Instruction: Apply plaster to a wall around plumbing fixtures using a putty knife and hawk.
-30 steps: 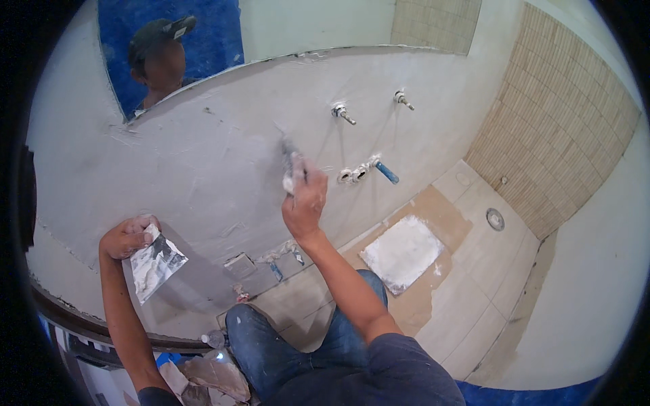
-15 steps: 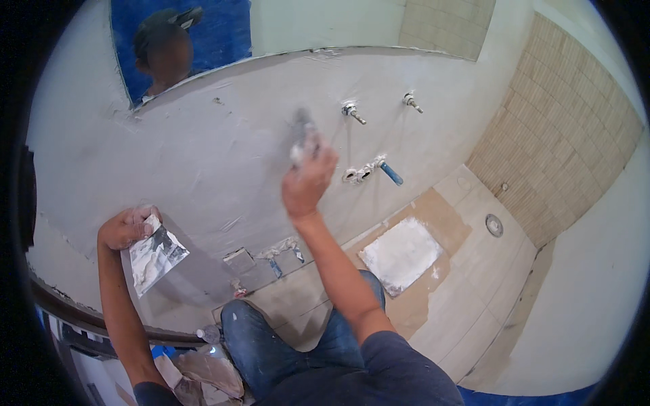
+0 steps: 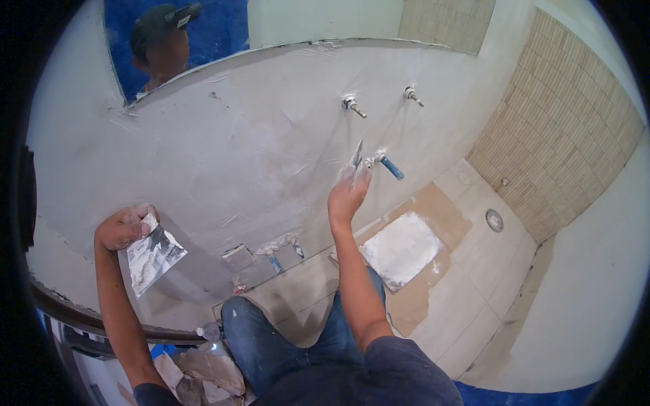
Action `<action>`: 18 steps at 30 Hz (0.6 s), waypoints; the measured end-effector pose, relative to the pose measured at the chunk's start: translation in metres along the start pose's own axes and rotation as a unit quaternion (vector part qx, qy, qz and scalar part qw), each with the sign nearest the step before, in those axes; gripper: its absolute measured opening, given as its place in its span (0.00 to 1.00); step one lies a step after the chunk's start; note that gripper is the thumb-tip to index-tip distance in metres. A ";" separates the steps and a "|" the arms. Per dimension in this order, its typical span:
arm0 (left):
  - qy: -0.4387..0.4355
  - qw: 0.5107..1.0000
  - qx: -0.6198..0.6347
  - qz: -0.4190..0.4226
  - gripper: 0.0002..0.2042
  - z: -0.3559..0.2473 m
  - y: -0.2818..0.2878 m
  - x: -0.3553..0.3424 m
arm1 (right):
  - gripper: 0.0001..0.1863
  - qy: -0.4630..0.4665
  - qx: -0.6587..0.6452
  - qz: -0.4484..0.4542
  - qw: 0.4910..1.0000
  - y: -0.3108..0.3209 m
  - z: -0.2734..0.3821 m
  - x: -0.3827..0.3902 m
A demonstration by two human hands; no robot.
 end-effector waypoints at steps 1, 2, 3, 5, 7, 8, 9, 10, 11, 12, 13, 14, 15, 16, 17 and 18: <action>0.000 1.000 0.001 0.004 0.12 -0.002 -0.001 -0.001 | 0.20 0.010 0.014 -0.029 0.999 -0.005 -0.012 -0.005; 0.000 1.000 0.002 0.006 0.12 -0.002 -0.002 -0.001 | 0.19 0.019 0.026 -0.056 0.998 -0.008 -0.014 -0.006; 0.001 1.000 0.001 0.007 0.12 -0.003 -0.002 -0.001 | 0.19 0.019 0.026 -0.057 0.998 -0.014 -0.015 0.001; 0.000 1.000 -0.003 0.003 0.13 -0.004 -0.001 -0.003 | 0.26 0.072 0.108 -0.035 0.991 -0.035 0.000 0.025; -0.003 1.000 0.000 -0.004 0.13 0.001 0.000 -0.001 | 0.28 0.137 0.141 -0.013 0.980 -0.051 0.045 0.063; -0.008 1.000 0.002 -0.012 0.13 0.003 0.000 0.002 | 0.28 0.135 0.138 -0.010 0.981 -0.043 0.067 0.071; -0.006 1.000 0.003 -0.013 0.13 0.006 0.002 0.005 | 0.30 0.158 0.062 0.062 0.984 -0.038 0.094 0.077; -0.006 1.000 0.000 -0.014 0.13 0.006 0.004 0.005 | 0.33 0.182 -0.014 0.128 0.975 -0.037 0.108 0.079; -0.005 1.000 -0.002 -0.016 0.14 0.006 0.006 0.005 | 0.33 0.182 -0.014 0.126 0.975 -0.034 0.105 0.080; -0.005 1.000 -0.003 -0.017 0.14 0.005 0.007 0.003 | 0.34 0.199 0.006 0.099 0.975 -0.026 0.100 0.078; -0.005 1.000 -0.009 -0.019 0.14 0.005 0.007 0.002 | 0.36 0.217 0.027 0.071 0.973 -0.019 0.097 0.075; -0.003 1.000 -0.014 -0.020 0.14 0.006 0.007 0.000 | 0.36 0.216 0.027 0.072 0.973 -0.016 0.094 0.066; -0.001 1.000 -0.013 -0.021 0.14 0.006 0.007 0.002 | 0.36 0.261 0.031 0.040 0.964 -0.016 0.093 0.051; 0.002 1.000 -0.015 -0.022 0.15 0.005 0.006 0.002 | 0.36 0.307 0.039 0.008 0.951 -0.015 0.093 0.036; 0.005 1.000 -0.017 -0.024 0.15 0.003 0.005 0.002 | 0.37 0.346 0.068 0.012 0.936 -0.020 0.091 0.027; 0.005 1.000 -0.016 -0.024 0.15 0.003 0.002 0.002 | 0.37 0.346 0.069 0.013 0.936 -0.027 0.088 0.026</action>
Point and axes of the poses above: each hand's wrist, its own x-axis away from the middle knuckle, its own y-axis out of the back of the hand, z = x × y, the point moved 4 cm from there along -x, towards the middle knuckle, and after that the axes turned 15 degrees about y, right-handed, at the moved point
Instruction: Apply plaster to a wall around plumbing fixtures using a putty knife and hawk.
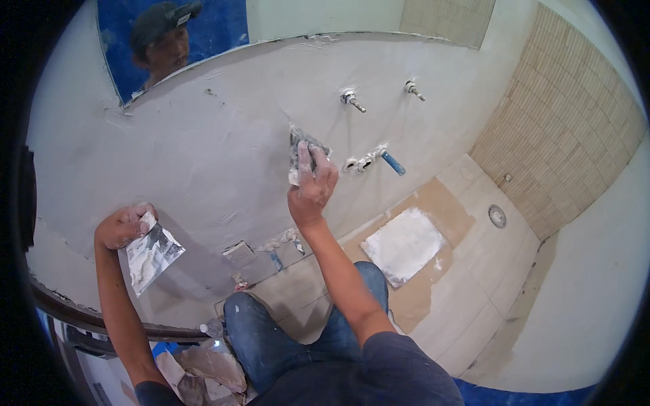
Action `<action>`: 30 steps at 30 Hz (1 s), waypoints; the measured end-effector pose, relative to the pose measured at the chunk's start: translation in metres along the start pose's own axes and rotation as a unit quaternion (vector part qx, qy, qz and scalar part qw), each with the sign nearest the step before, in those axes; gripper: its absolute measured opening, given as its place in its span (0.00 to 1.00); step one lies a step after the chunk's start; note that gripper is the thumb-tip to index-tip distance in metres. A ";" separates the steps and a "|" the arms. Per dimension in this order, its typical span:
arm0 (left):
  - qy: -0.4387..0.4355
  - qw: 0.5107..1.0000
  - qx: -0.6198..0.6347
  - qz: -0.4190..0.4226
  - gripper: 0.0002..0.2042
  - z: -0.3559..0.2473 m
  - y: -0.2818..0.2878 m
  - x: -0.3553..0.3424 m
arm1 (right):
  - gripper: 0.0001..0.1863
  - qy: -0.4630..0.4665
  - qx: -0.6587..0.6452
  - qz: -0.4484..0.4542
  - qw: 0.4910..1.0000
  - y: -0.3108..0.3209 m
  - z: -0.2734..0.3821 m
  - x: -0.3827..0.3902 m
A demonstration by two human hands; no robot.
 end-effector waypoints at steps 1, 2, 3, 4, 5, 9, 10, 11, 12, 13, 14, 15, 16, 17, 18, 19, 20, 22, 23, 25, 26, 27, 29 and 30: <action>-0.004 1.000 0.002 0.005 0.15 -0.002 -0.003 -0.001 | 0.35 0.010 0.033 0.013 0.999 -0.011 0.001 0.003; -0.008 1.000 0.004 0.010 0.14 -0.004 -0.004 -0.002 | 0.33 0.022 0.065 0.024 0.997 -0.023 0.003 0.008; -0.010 1.000 0.004 0.012 0.14 -0.005 -0.003 -0.004 | 0.32 0.030 0.087 0.022 0.996 -0.029 0.009 0.017; -0.007 1.000 -0.008 0.013 0.14 -0.004 -0.001 -0.005 | 0.32 0.031 0.084 0.023 0.996 -0.033 0.019 0.032; -0.003 1.000 -0.020 0.015 0.14 -0.003 0.000 -0.004 | 0.31 0.045 0.055 0.056 0.996 -0.035 0.032 0.049; 0.001 1.000 -0.003 0.014 0.14 0.000 0.002 0.001 | 0.29 0.052 -0.071 0.184 0.979 -0.007 0.053 0.084; -0.003 1.000 -0.002 0.017 0.13 0.002 0.002 -0.001 | 0.29 0.052 -0.071 0.184 0.979 -0.002 0.049 0.081; -0.008 1.000 0.000 0.020 0.13 0.004 0.003 -0.001 | 0.28 -0.121 -0.073 0.124 0.982 0.008 0.033 0.082; -0.007 1.000 -0.001 0.019 0.13 0.003 0.004 0.001 | 0.27 -0.291 -0.074 0.060 0.952 0.016 0.018 0.088; -0.007 1.000 -0.002 0.021 0.13 0.001 0.004 -0.001 | 0.27 -0.292 -0.070 0.060 0.952 0.020 0.006 0.082; -0.006 1.000 -0.005 0.023 0.13 -0.001 0.003 -0.002 | 0.26 -0.390 -0.123 -0.001 0.912 0.018 -0.015 0.077; -0.005 1.000 -0.007 0.025 0.13 -0.002 0.001 -0.001 | 0.28 -0.483 -0.175 -0.062 0.856 0.011 -0.030 0.074; -0.006 1.000 0.003 0.026 0.13 -0.003 -0.001 0.000 | 0.28 -0.484 -0.176 -0.064 0.855 0.004 -0.032 0.064; -0.007 1.000 0.014 0.027 0.13 -0.003 -0.002 0.001 | 0.28 -0.510 -0.219 -0.084 0.828 -0.005 -0.030 0.057; -0.007 1.000 0.011 0.026 0.13 -0.004 -0.003 0.000 | 0.30 -0.534 -0.261 -0.103 0.797 -0.014 -0.028 0.048; -0.006 1.000 0.008 0.024 0.13 -0.004 -0.003 -0.002 | 0.31 -0.563 -0.261 -0.108 0.777 -0.023 -0.032 0.045; -0.005 1.000 0.005 0.023 0.13 -0.006 -0.004 -0.004 | 0.31 -0.562 -0.262 -0.112 0.776 -0.029 -0.032 0.040; -0.006 1.000 -0.002 0.020 0.13 -0.007 -0.004 -0.005 | 0.30 -0.537 -0.197 -0.067 0.818 -0.037 -0.022 0.030; -0.006 1.000 -0.005 0.017 0.13 -0.006 -0.003 -0.004 | 0.30 -0.539 -0.199 -0.066 0.816 -0.040 -0.004 0.021; -0.007 1.000 -0.007 0.014 0.13 -0.005 -0.003 0.000 | 0.29 -0.452 -0.184 -0.037 0.872 -0.037 0.046 -0.016; -0.012 1.000 -0.008 0.013 0.13 -0.006 -0.004 0.002 | 0.30 -0.394 -0.145 -0.012 0.908 -0.034 0.070 -0.031; -0.012 1.000 -0.009 0.015 0.13 -0.008 -0.005 0.001 | 0.31 -0.332 -0.102 0.013 0.938 -0.030 0.089 -0.044; -0.011 1.000 -0.004 0.020 0.14 -0.008 -0.006 0.000 | 0.32 -0.261 -0.104 0.047 0.959 -0.020 0.115 -0.052; -0.011 1.000 -0.004 0.021 0.14 -0.008 -0.008 -0.001 | 0.33 -0.189 -0.107 0.083 0.973 -0.017 0.127 -0.054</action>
Point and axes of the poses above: each hand's wrist, its own x-axis away from the middle knuckle, its own y-axis out of the back of the hand, z = x × y, the point moved 4 cm from there along -x, towards the middle knuckle, and after that the axes turned 15 degrees about y, right-handed, at the moved point
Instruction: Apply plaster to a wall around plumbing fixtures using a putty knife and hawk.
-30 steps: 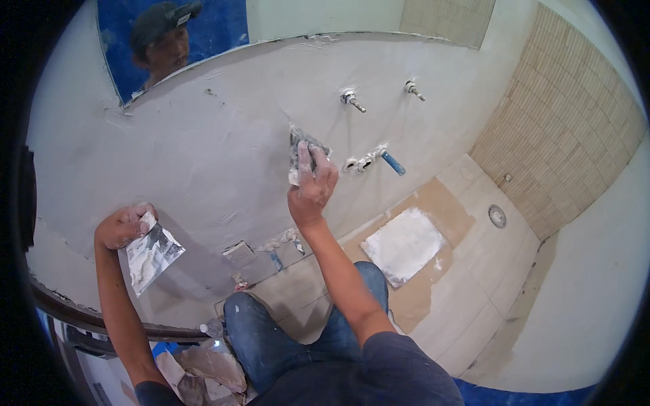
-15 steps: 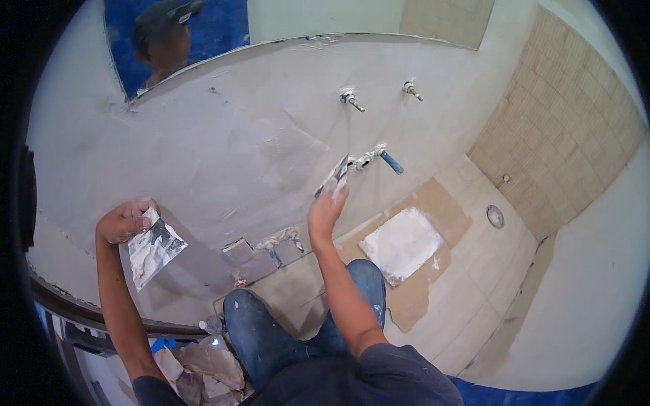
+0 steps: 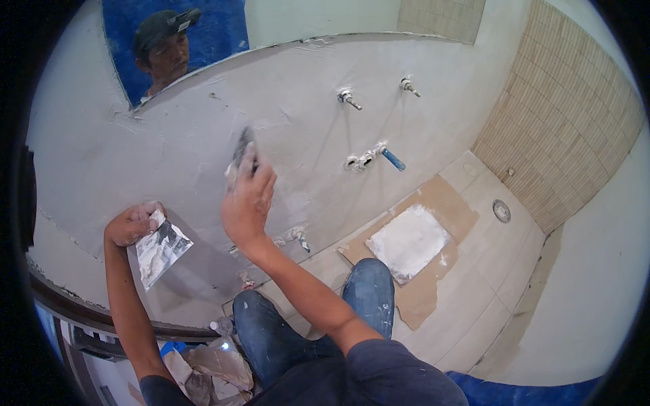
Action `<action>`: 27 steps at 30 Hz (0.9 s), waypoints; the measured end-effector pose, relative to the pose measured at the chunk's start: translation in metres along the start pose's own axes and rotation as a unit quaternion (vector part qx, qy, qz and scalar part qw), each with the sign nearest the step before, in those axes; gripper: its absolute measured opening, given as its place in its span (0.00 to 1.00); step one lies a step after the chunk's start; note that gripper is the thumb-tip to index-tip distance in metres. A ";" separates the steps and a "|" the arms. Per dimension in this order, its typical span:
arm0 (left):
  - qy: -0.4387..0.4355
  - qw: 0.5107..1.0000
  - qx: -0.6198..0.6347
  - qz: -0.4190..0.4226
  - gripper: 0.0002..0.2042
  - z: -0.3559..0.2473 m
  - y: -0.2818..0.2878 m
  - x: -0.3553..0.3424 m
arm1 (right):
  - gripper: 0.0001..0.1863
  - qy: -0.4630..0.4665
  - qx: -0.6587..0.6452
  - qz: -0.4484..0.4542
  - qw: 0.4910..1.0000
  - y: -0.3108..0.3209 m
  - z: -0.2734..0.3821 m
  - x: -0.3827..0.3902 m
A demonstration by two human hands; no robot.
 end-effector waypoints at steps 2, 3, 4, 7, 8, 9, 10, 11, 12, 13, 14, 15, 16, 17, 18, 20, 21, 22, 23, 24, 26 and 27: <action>0.000 1.000 0.001 -0.012 0.15 0.000 0.000 0.002 | 0.34 0.034 -0.012 0.052 0.998 0.015 -0.001 0.009; 0.000 1.000 0.003 -0.015 0.15 0.003 0.004 0.004 | 0.36 0.067 -0.023 0.104 0.992 0.021 -0.003 0.010; -0.003 1.000 -0.015 -0.014 0.14 0.004 0.008 0.003 | 0.36 0.069 -0.025 0.105 0.992 0.028 -0.012 0.005; -0.003 0.999 -0.026 -0.022 0.14 0.006 0.010 0.001 | 0.38 0.170 0.120 0.043 0.977 0.046 -0.040 -0.027; -0.002 0.999 -0.024 -0.028 0.15 0.007 0.009 0.000 | 0.37 0.215 0.151 0.021 0.965 0.046 -0.049 -0.041; -0.002 0.999 -0.023 -0.027 0.15 0.007 0.007 -0.002 | 0.36 0.261 0.183 -0.002 0.948 0.044 -0.055 -0.049; 0.001 1.000 -0.016 -0.024 0.15 0.006 0.006 -0.002 | 0.36 0.261 0.182 -0.001 0.948 0.036 -0.060 -0.050; 0.003 1.000 -0.011 -0.021 0.14 0.004 0.005 -0.002 | 0.37 0.276 0.191 -0.020 0.942 0.028 -0.064 -0.048; 0.002 1.000 -0.011 -0.021 0.14 0.003 0.007 -0.003 | 0.37 0.290 0.201 -0.040 0.935 0.020 -0.069 -0.045; 0.005 1.000 -0.015 -0.017 0.15 0.004 0.007 -0.003 | 0.34 0.288 0.224 -0.027 0.931 0.010 -0.074 -0.030; 0.008 1.000 -0.018 -0.011 0.15 0.005 0.008 -0.004 | 0.34 0.289 0.223 -0.027 0.931 0.004 -0.076 -0.010; 0.008 1.000 -0.017 -0.013 0.15 0.005 0.008 -0.004 | 0.33 0.302 0.201 0.010 0.932 -0.003 -0.075 0.013; 0.007 1.000 -0.017 -0.015 0.16 0.007 0.009 -0.003 | 0.33 0.313 0.179 0.048 0.931 -0.005 -0.072 0.032; 0.006 1.000 -0.017 -0.020 0.17 0.008 0.012 0.000 | 0.33 0.314 0.174 0.048 0.932 0.001 -0.065 0.043; 0.007 1.000 -0.016 -0.024 0.17 0.011 0.013 0.002 | 0.31 0.248 0.117 0.077 0.958 0.010 -0.066 0.051; 0.012 0.999 -0.013 -0.038 0.17 0.013 0.014 0.001 | 0.28 0.181 0.063 0.104 0.976 0.023 -0.079 0.047; 0.012 0.999 -0.014 -0.039 0.17 0.010 0.014 0.001 | 0.26 0.085 0.084 0.011 0.993 0.034 -0.094 0.037; 0.010 0.999 -0.018 -0.028 0.17 0.006 0.012 -0.002 | 0.24 -0.014 0.109 -0.081 0.991 0.047 -0.108 0.032; 0.010 1.000 -0.022 -0.020 0.17 0.005 0.010 -0.002 | 0.24 -0.017 0.109 -0.080 0.991 0.050 -0.106 0.017; 0.013 0.999 -0.022 -0.019 0.17 0.006 0.008 0.000 | 0.23 -0.076 0.050 -0.095 0.991 0.052 -0.110 0.002; 0.011 0.999 -0.006 -0.029 0.17 0.005 0.006 0.000 | 0.23 -0.134 -0.008 -0.115 0.984 0.051 -0.107 -0.028; 0.011 0.999 -0.009 -0.029 0.17 0.004 0.006 -0.001 | 0.24 -0.119 -0.005 -0.095 0.988 0.043 -0.101 -0.040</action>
Point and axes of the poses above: each hand's wrist, its own x-axis away from the middle knuckle, its own y-axis out of the back of the hand, z = x × y, the point moved 4 cm from there along -x, towards the middle knuckle, and after that the axes turned 15 degrees about y, right-handed, at the moved point
